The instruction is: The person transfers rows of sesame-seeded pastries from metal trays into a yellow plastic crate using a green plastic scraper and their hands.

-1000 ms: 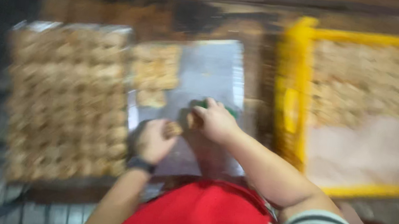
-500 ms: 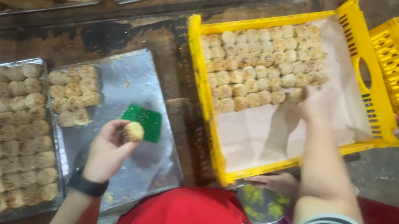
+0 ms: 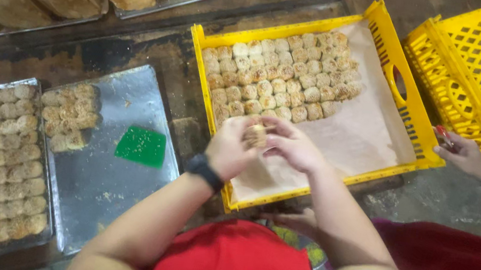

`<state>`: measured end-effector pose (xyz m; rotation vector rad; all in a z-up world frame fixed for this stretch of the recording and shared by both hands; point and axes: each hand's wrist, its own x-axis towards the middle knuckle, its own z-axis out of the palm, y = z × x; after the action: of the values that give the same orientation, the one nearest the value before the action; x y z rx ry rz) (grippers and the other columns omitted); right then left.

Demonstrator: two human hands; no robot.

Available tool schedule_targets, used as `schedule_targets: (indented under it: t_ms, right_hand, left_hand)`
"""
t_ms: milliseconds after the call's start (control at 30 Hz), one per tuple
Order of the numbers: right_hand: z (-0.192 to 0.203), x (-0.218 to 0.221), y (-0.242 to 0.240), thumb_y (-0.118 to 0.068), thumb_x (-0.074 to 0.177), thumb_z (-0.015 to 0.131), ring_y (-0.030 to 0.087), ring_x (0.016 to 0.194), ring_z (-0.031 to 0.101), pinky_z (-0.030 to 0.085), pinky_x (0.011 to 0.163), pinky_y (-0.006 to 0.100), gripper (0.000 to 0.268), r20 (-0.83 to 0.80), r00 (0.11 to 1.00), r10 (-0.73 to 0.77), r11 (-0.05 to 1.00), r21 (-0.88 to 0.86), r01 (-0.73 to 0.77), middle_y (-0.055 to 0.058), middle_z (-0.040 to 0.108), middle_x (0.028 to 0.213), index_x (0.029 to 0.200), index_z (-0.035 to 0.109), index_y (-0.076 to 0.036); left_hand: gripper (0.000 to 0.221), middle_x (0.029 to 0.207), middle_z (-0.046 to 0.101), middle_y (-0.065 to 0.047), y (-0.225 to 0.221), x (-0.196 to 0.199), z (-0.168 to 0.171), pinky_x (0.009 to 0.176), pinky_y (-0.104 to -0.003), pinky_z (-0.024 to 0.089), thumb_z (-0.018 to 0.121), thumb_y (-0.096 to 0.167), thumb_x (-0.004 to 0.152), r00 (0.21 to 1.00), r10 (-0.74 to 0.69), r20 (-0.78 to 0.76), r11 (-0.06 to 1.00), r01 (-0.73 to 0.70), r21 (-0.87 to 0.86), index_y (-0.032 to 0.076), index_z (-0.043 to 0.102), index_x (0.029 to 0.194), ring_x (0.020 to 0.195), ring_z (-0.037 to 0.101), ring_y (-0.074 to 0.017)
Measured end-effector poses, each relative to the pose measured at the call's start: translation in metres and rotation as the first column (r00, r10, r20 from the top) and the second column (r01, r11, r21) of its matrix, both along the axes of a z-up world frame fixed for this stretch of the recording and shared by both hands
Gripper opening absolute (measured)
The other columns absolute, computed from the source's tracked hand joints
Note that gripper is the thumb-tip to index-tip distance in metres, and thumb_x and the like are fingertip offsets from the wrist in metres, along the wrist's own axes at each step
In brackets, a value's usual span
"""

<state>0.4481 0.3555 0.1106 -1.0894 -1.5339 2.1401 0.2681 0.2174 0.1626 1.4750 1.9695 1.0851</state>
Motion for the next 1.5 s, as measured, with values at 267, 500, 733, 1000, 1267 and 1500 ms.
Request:
schedule_targets:
  t_ms: [267,500,733,1000,1267,1500]
  right_hand:
    - [-0.086,0.078,0.149,-0.001,0.08,0.066,0.018,0.07,0.064,0.053,0.058,0.035,0.055,0.316,0.794,-0.519,0.849,0.297,0.437,0.015,0.068,0.099,0.134,0.053,-0.009]
    - [-0.162,0.121,0.224,-0.01,0.085,0.075,0.021,0.106,0.065,0.052,0.09,0.033,0.056,0.463,0.767,-0.444,0.805,0.582,0.115,0.015,0.068,0.123,0.138,0.057,-0.004]
    - [-0.144,0.12,0.22,-0.013,0.093,0.069,0.023,0.108,0.063,0.049,0.092,0.033,0.042,0.59,0.654,-0.474,0.76,0.649,-0.035,0.018,0.066,0.123,0.132,0.06,-0.002]
    - [-0.099,0.061,0.183,-0.014,0.103,0.058,0.023,0.101,0.063,0.049,0.086,0.034,0.024,0.23,0.852,-0.471,0.562,0.822,0.089,0.018,0.067,0.114,0.119,0.063,0.003]
    - [-0.029,-0.174,-0.044,-0.014,0.095,0.067,0.025,0.104,0.073,0.056,0.093,0.038,0.032,0.686,0.707,0.173,0.515,0.548,-0.659,0.015,0.077,0.115,0.125,0.074,-0.009]
    - [-0.044,-0.32,-0.192,-0.041,0.064,0.094,0.042,0.139,0.044,0.038,0.1,0.055,0.111,0.866,0.499,-0.019,0.246,0.488,-0.837,0.016,0.05,0.151,0.155,0.035,-0.016]
  left_hand:
    - [0.088,0.149,0.04,-0.034,-0.041,-0.003,0.028,0.109,-0.053,0.041,0.087,0.027,0.069,0.967,-0.017,-0.254,0.998,0.031,0.053,0.004,0.046,0.144,0.13,0.048,-0.0503]
    - [0.096,0.154,0.034,-0.036,-0.177,-0.074,-0.013,0.121,-0.054,0.026,0.086,0.029,0.068,0.847,0.413,-0.334,0.879,-0.466,-0.096,-0.002,0.043,0.148,0.147,0.029,-0.0499]
    - [0.097,0.155,0.04,-0.038,-0.351,-0.109,-0.045,0.125,-0.055,0.031,0.085,0.039,0.077,0.54,0.625,-0.564,0.653,-0.757,-0.001,-0.007,0.045,0.153,0.15,0.034,-0.0505]
    - [0.1,0.155,0.035,-0.043,-0.382,-0.14,-0.061,0.121,-0.058,0.027,0.089,0.045,0.078,0.461,0.625,-0.63,0.577,-0.816,-0.025,-0.015,0.043,0.144,0.148,0.03,-0.0539]
    - [0.097,0.166,0.014,-0.029,-0.362,-0.208,-0.054,0.115,-0.061,0.029,0.084,0.041,0.075,0.662,0.581,-0.473,0.617,-0.737,-0.274,0.007,0.039,0.155,0.145,0.027,-0.0517]
    - [0.103,0.167,0.01,-0.023,-0.344,-0.293,-0.096,0.122,-0.061,0.017,0.084,0.051,0.074,0.823,0.324,-0.467,0.783,-0.51,-0.355,0.008,0.035,0.154,0.155,0.01,-0.0473]
